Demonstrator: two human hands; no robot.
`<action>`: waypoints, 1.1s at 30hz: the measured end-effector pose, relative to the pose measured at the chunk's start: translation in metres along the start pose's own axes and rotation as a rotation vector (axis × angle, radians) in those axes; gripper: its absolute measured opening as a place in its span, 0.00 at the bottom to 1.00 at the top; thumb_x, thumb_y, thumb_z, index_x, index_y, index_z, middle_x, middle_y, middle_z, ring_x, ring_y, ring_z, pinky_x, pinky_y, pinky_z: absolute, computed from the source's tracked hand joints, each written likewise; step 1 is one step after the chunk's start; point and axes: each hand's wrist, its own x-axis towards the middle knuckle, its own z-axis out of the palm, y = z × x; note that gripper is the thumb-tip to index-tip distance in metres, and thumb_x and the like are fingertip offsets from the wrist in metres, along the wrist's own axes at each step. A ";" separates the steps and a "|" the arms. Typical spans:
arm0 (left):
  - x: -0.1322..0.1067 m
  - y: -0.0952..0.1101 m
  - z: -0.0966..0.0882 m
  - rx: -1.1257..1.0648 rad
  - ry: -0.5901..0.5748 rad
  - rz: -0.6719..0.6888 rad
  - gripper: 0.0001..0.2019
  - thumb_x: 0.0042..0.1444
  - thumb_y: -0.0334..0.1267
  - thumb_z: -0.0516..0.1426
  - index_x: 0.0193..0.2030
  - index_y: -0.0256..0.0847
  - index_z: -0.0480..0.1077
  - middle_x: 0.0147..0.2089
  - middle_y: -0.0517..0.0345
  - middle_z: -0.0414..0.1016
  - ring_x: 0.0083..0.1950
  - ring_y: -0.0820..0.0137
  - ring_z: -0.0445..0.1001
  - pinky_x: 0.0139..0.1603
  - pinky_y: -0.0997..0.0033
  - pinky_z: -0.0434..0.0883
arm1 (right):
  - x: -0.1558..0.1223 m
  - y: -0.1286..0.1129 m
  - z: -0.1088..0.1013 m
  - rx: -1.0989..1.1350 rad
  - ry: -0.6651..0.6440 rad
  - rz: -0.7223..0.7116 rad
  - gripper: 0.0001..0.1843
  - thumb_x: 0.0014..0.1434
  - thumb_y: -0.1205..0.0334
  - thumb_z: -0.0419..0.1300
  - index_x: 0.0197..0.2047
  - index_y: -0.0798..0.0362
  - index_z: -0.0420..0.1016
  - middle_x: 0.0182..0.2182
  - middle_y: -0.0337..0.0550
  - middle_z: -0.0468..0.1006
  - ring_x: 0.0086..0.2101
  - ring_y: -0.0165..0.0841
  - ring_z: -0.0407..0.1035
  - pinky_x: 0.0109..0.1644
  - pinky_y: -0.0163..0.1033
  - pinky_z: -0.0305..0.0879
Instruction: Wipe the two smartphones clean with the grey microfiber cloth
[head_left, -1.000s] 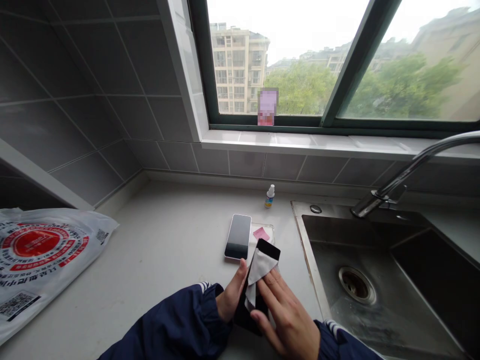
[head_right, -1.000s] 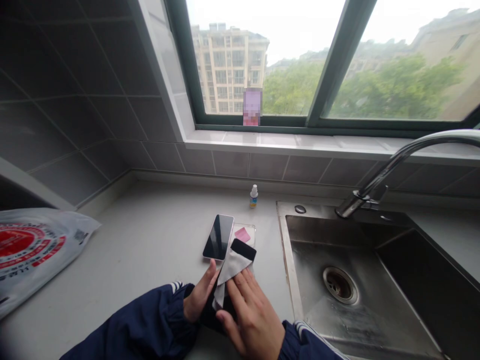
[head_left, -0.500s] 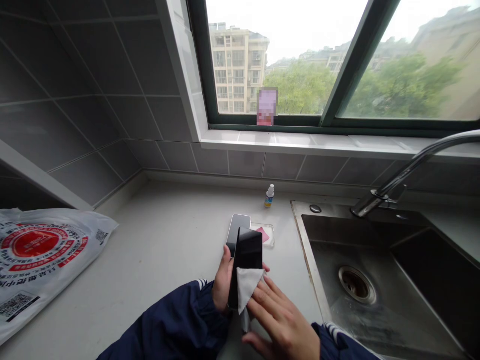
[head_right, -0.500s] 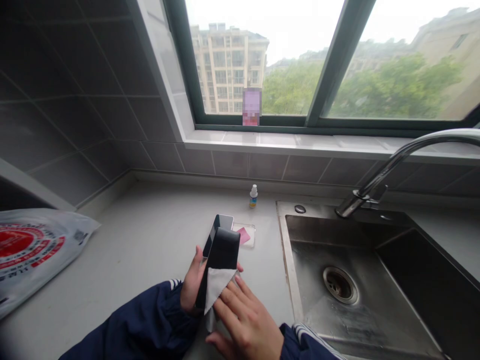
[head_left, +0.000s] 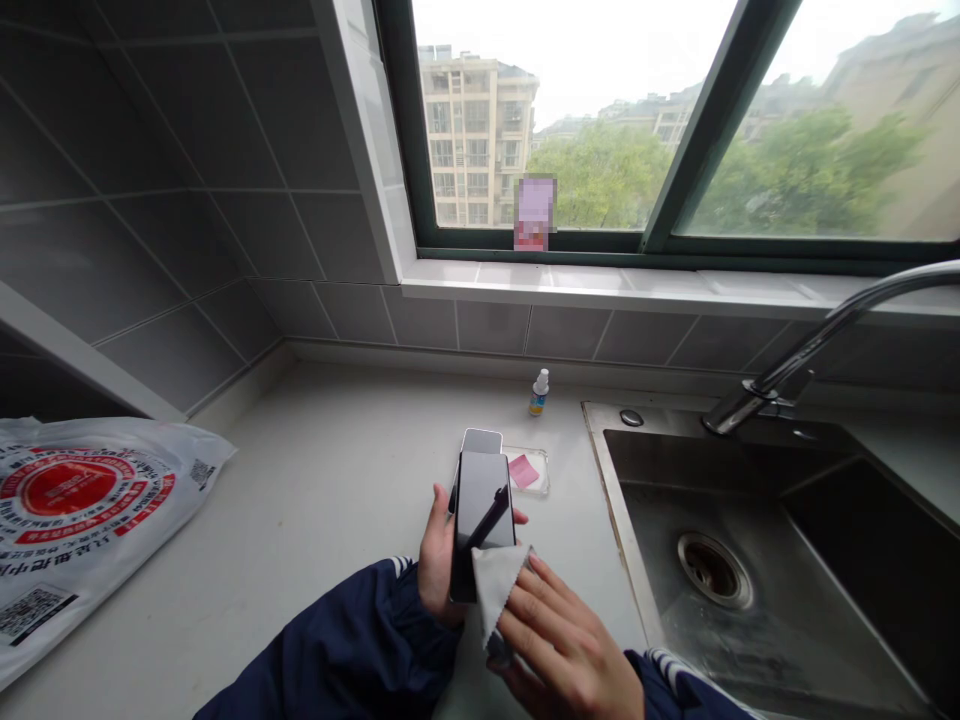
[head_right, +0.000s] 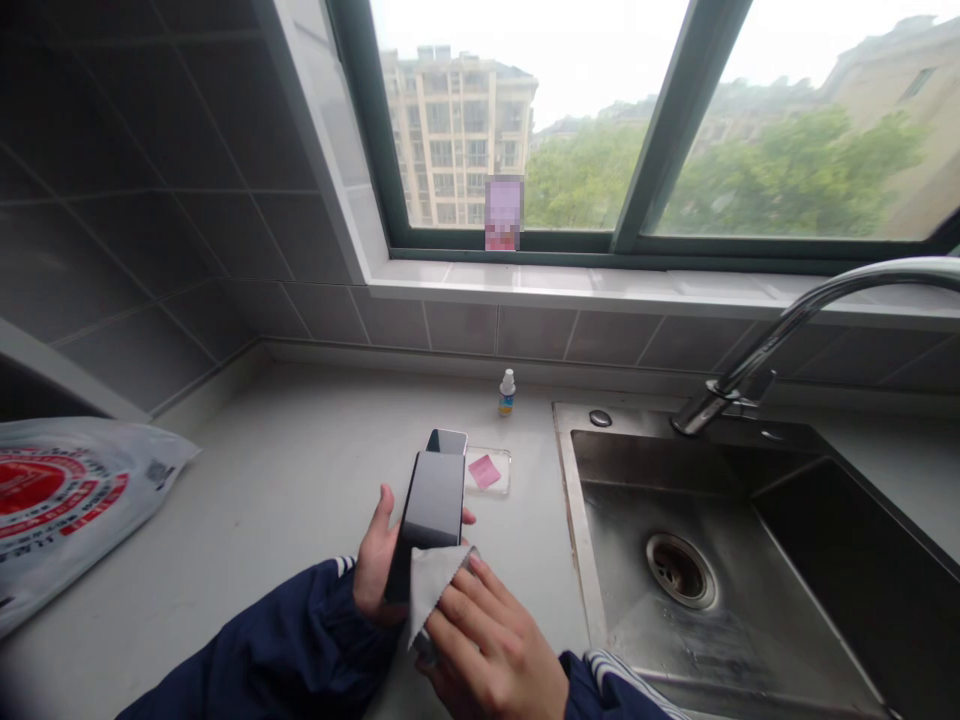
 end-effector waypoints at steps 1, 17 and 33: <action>0.000 -0.001 -0.001 0.005 0.008 0.010 0.48 0.52 0.75 0.42 0.48 0.23 0.72 0.32 0.37 0.78 0.35 0.55 0.78 0.41 0.59 0.68 | 0.001 0.000 0.000 -0.003 -0.010 -0.004 0.20 0.64 0.66 0.57 0.58 0.59 0.71 0.51 0.53 0.78 0.58 0.42 0.68 0.66 0.51 0.62; -0.001 -0.022 -0.002 0.094 -0.015 0.033 0.49 0.52 0.76 0.40 0.43 0.22 0.74 0.31 0.41 0.76 0.33 0.62 0.75 0.40 0.64 0.68 | 0.003 -0.001 0.005 -0.023 -0.131 -0.074 0.22 0.67 0.52 0.57 0.56 0.59 0.71 0.52 0.49 0.78 0.57 0.40 0.69 0.70 0.48 0.53; 0.004 -0.028 -0.001 0.081 -0.367 0.110 0.34 0.64 0.59 0.45 0.60 0.30 0.70 0.58 0.40 0.75 0.66 0.54 0.65 0.71 0.54 0.50 | -0.020 0.014 0.010 -0.142 -0.128 0.247 0.31 0.66 0.58 0.56 0.68 0.61 0.57 0.64 0.58 0.64 0.65 0.50 0.55 0.68 0.61 0.52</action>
